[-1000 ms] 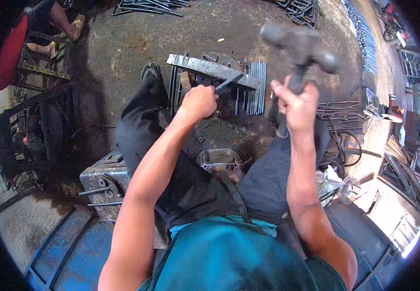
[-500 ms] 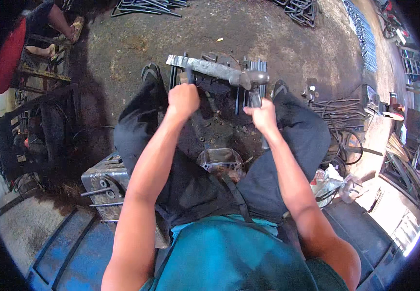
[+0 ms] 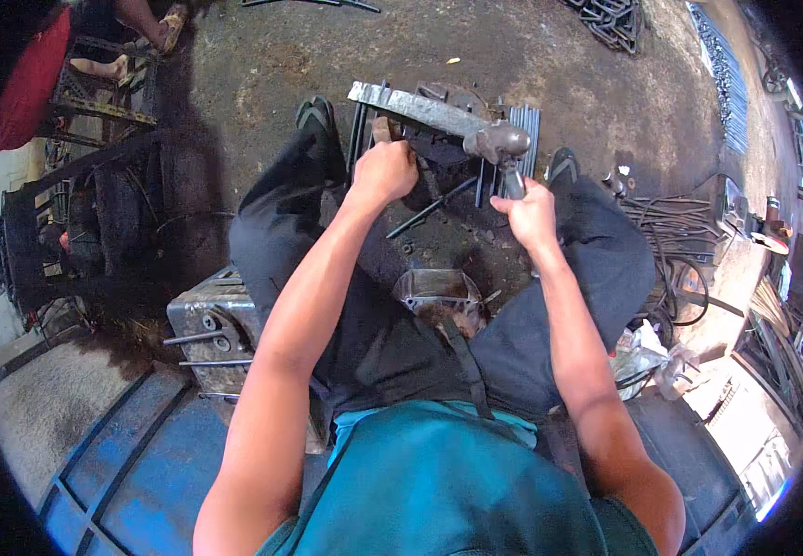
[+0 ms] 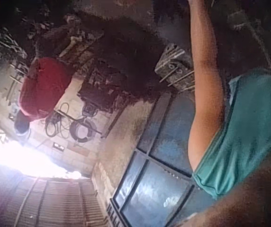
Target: Hammer a metal rod against a jig to straighten or shape it.
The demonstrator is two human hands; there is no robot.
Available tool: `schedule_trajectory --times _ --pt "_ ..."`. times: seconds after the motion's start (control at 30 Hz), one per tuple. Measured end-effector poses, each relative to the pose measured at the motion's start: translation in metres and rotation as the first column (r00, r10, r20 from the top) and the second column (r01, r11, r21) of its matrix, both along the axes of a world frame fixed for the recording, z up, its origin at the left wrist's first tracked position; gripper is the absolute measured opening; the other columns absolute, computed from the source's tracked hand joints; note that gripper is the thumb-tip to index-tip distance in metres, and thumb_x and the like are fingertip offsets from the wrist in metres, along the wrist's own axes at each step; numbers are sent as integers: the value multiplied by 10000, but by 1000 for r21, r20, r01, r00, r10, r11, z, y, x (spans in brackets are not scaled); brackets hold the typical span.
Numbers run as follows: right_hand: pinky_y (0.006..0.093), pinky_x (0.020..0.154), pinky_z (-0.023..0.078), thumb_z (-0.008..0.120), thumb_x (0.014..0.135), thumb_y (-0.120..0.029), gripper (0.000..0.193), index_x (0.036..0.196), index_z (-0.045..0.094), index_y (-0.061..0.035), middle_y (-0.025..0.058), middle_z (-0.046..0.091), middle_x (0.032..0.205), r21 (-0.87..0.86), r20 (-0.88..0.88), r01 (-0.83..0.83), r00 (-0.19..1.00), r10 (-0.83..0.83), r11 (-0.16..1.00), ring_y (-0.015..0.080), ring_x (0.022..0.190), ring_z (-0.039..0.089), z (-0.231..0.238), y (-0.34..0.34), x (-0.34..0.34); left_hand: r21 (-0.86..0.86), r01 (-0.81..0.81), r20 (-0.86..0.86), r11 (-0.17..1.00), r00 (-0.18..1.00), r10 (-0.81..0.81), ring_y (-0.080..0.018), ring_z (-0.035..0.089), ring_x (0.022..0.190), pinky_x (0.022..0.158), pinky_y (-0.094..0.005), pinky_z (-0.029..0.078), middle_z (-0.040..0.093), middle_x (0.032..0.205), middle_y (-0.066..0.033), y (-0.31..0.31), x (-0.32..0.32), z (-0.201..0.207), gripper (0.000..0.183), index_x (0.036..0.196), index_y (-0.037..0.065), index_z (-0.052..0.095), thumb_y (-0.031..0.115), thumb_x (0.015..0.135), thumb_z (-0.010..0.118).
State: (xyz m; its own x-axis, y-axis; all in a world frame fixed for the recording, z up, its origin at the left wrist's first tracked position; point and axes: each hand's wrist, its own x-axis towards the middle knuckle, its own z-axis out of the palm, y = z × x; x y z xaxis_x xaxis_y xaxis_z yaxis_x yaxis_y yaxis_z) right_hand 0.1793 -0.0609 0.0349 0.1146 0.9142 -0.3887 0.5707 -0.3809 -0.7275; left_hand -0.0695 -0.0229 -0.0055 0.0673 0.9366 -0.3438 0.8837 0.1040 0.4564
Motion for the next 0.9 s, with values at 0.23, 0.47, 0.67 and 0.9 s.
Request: schedule_trajectory --times 0.23,0.47,0.67,0.9 --pt "261 356 279 724 764 -15 314 671 440 -114 -24 453 542 -228 -293 117 938 -183 967 71 375 391 -6 16 -3 -323 -120 -65 939 992 105 -402 644 1026 908 -471 511 668 1040 -270 -6 22 -75 371 1009 -6 704 288 859 533" --pt "266 370 318 713 763 -7 262 696 476 -97 -19 459 548 -441 -419 161 833 -361 883 87 397 412 -4 35 -9 -669 -546 -58 505 715 697 -423 572 1169 1012 -434 425 627 1145 -307 -63 49 -231 545 1146 -95 629 330 816 539" --pt "255 372 325 709 765 -2 258 730 465 -79 -4 462 563 -554 -422 176 783 -456 814 82 411 426 -13 51 -10 -774 -632 -98 29 164 982 -401 582 1157 973 -445 440 610 1167 -264 -88 86 -318 509 1182 -56 581 328 852 522" --pt "262 371 343 728 767 -7 284 771 453 -77 12 461 547 -594 -333 195 823 -460 780 102 377 426 -23 52 -10 -801 -567 -87 -194 -211 974 -374 593 1143 927 -458 457 590 1191 -214 -100 91 -357 471 1225 -10 524 325 895 501"
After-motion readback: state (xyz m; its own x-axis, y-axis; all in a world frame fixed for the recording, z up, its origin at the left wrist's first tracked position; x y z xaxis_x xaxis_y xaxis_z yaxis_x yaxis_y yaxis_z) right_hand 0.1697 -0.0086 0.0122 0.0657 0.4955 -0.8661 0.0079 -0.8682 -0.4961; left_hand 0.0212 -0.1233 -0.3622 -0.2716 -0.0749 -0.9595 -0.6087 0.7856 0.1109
